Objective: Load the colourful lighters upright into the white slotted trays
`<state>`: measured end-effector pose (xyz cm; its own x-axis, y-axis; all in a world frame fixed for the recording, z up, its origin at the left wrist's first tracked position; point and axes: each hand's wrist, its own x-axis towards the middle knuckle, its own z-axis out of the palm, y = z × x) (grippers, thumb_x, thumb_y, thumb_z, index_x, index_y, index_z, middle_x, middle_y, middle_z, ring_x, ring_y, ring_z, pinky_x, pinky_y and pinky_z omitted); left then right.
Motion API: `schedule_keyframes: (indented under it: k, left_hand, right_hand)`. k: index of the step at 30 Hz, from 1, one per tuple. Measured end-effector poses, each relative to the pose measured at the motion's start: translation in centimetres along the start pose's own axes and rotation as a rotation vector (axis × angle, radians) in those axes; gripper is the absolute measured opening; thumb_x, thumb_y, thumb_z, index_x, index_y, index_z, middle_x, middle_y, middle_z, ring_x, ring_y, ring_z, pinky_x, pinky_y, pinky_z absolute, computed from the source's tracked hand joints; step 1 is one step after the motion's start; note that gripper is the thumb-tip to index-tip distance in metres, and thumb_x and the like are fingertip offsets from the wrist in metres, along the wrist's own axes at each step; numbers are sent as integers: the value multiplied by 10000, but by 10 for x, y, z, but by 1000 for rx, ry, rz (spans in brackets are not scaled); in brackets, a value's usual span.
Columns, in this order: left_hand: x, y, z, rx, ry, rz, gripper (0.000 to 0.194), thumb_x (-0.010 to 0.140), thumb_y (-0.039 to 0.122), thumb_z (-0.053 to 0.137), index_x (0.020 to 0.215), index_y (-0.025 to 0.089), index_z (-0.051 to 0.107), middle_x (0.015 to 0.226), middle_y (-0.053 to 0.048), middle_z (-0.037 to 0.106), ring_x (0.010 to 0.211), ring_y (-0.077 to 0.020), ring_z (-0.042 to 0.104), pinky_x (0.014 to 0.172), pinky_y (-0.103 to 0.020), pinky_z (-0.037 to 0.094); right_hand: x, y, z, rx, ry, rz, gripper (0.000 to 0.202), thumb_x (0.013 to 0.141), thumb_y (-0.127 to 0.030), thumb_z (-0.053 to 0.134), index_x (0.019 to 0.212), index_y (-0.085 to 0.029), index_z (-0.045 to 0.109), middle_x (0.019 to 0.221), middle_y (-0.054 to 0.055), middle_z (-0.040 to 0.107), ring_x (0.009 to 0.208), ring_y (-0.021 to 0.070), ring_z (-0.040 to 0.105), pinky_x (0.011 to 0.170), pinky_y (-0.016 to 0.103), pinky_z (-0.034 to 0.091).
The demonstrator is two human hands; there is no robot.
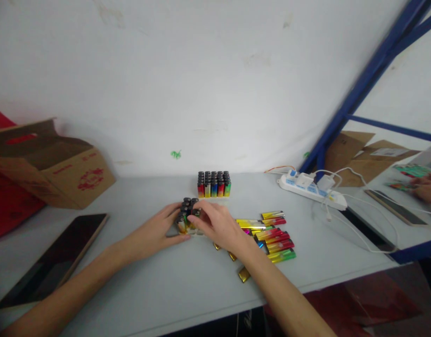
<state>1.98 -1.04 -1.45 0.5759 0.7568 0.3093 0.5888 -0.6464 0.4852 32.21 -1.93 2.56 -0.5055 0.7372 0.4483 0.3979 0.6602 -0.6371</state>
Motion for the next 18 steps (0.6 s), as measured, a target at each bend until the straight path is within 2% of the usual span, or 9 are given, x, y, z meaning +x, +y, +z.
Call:
schedule_keyframes:
  k: [4,8,12,15,18]
  left_hand:
    - [1,0,1,3,-7,4,809,1137,659,979,1816,293,735,1843,-179,773,1718,-456,743,1483,-617,609]
    - [1,-2,2,-1,-10,2,796,1152,675,955,1815,296,730,1840,-181,772,1724,-461,738,1489,-637,601]
    - [1,-4,4,-5,1,0,801,1139,703,958,1798,298,748,1831,-183,781,1711,-463,749,1485,-643,611]
    - [1,-5,3,-10,9,2,789,1133,713,958,1784,311,766,1823,-174,789,1700,-466,758,1481,-648,618]
    - [1,-4,1,-1,4,0,785,1142,723,945,1783,307,770,1834,-174,783,1707,-469,755,1486,-641,616]
  right_hand:
    - [-2,3,5,17,-37,1,219,1269,-442,852,1377,-253,827,1032,35,858,863,239,783,867,350,653]
    - [0,4,1,2,-52,20,241,1262,-477,879,1314,-246,835,985,27,842,835,233,767,839,340,625]
    - [6,5,-1,-49,-86,41,378,1236,-582,933,1110,-236,849,907,20,816,788,212,725,775,315,535]
    - [10,4,-1,-152,-114,113,561,1179,-654,991,875,-233,779,804,16,777,741,196,671,736,317,452]
    - [12,1,-13,-178,-98,164,625,1192,-681,964,808,-232,756,752,7,754,707,183,641,722,319,428]
